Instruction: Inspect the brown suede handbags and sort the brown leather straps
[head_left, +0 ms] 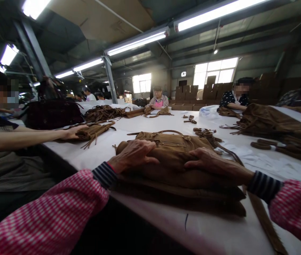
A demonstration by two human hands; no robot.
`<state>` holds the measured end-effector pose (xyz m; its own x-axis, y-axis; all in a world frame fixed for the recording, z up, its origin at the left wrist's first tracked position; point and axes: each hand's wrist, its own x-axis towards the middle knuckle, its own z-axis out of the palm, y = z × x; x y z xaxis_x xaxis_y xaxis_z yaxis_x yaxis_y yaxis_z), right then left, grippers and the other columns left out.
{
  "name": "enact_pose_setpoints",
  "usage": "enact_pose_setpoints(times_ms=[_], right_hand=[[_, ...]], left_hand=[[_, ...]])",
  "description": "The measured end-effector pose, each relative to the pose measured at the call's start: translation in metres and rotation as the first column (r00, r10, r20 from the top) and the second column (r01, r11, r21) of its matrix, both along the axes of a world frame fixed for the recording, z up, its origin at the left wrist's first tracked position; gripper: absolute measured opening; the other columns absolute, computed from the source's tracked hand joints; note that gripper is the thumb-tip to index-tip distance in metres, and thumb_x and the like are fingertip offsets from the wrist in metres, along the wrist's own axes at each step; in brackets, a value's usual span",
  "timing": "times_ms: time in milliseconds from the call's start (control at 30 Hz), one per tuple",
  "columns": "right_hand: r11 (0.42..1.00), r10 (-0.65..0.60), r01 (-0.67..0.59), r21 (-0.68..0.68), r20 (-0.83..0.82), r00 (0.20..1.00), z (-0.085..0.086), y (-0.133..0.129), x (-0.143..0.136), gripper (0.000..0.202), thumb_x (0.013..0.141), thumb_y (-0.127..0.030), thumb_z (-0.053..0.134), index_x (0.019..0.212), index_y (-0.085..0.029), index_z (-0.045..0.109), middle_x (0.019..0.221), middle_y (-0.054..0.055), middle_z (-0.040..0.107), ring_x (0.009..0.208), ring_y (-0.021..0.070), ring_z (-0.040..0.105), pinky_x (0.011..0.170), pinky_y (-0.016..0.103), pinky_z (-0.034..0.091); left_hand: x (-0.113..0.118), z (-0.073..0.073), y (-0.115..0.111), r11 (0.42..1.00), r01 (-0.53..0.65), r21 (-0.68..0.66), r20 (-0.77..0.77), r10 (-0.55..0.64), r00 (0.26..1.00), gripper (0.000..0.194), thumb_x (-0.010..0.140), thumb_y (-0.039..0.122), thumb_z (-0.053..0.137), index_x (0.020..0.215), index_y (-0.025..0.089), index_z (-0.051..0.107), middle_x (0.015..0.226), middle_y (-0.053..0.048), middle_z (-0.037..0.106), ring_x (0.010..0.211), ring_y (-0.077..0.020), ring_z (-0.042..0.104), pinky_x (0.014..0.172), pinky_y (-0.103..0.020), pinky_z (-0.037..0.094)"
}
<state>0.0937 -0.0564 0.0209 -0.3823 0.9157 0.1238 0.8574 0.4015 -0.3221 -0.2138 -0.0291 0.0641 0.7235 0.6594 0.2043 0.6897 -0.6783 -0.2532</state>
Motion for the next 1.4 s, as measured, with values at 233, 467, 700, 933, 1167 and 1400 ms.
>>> enact_pose_setpoints(times_ms=[233, 467, 700, 933, 1167, 1400], right_hand=[[0.953, 0.051, -0.123, 0.276, 0.253, 0.966, -0.021, -0.016, -0.002, 0.038, 0.102, -0.051, 0.053, 0.086, -0.018, 0.063, 0.075, 0.006, 0.068, 0.062, 0.0190, 0.058, 0.058, 0.032, 0.021], [0.888, 0.148, -0.271, 0.371, 0.328, 0.933, -0.039, -0.023, -0.001, 0.031, 0.109, -0.036, 0.041, 0.096, -0.018, 0.063, 0.081, 0.006, 0.070, 0.065, 0.0190, 0.060, 0.059, 0.034, 0.021], [0.967, 0.065, -0.104, 0.231, 0.172, 0.983, -0.016, -0.022, 0.008, 0.044, 0.103, -0.059, 0.045, 0.097, -0.019, 0.064, 0.086, 0.007, 0.072, 0.074, 0.0229, 0.066, 0.064, 0.032, 0.032], [0.998, 0.045, -0.041, -0.043, 0.087, 0.995, 0.008, -0.014, 0.047, 0.046, 0.085, -0.070, 0.065, 0.089, -0.024, 0.067, 0.083, 0.002, 0.069, 0.074, 0.0215, 0.062, 0.062, 0.031, 0.036], [0.998, 0.055, -0.055, 0.021, 0.009, 0.998, 0.023, -0.020, 0.049, 0.044, 0.086, -0.063, 0.067, 0.075, -0.021, 0.059, 0.071, -0.001, 0.061, 0.068, 0.0169, 0.055, 0.062, 0.029, 0.034], [0.755, -0.064, -0.169, -0.634, -0.327, 0.943, 0.061, 0.015, 0.048, 0.045, 0.072, -0.061, 0.080, 0.093, -0.021, 0.076, 0.080, 0.002, 0.074, 0.065, 0.0181, 0.063, 0.058, 0.028, 0.047]], left_hand=[[-0.010, -0.034, 0.022, 1.000, 0.011, -0.005, -0.056, -0.011, 0.998, 0.051, 0.092, 0.070, 0.056, 0.097, 0.019, 0.054, 0.087, -0.005, 0.068, 0.077, -0.0234, 0.065, 0.062, -0.030, 0.034], [0.002, -0.026, -0.010, 0.987, 0.081, 0.141, -0.028, -0.078, 0.997, 0.037, 0.095, 0.056, 0.061, 0.102, 0.019, 0.059, 0.107, -0.008, 0.066, 0.100, -0.0255, 0.057, 0.084, -0.037, 0.040], [0.016, -0.030, 0.005, 0.991, -0.084, -0.106, 0.271, 0.110, 0.956, 0.033, 0.087, 0.048, 0.076, 0.097, 0.021, 0.061, 0.096, -0.002, 0.067, 0.091, -0.0220, 0.061, 0.077, -0.032, 0.039], [-0.003, -0.044, 0.019, 0.999, 0.035, 0.002, 0.167, -0.035, 0.985, 0.038, 0.093, 0.056, 0.065, 0.089, 0.019, 0.057, 0.085, -0.002, 0.063, 0.078, -0.0204, 0.059, 0.069, -0.029, 0.036], [-0.004, -0.014, 0.010, 0.989, -0.051, -0.141, 0.304, 0.092, 0.948, 0.038, 0.089, 0.056, 0.068, 0.082, 0.021, 0.055, 0.073, 0.003, 0.056, 0.070, -0.0177, 0.053, 0.066, -0.028, 0.032], [-0.005, 0.027, 0.038, 0.622, 0.079, -0.779, 0.364, 0.347, 0.864, 0.043, 0.078, 0.062, 0.072, 0.081, 0.020, 0.061, 0.076, 0.004, 0.059, 0.068, -0.0163, 0.053, 0.060, -0.026, 0.037]])
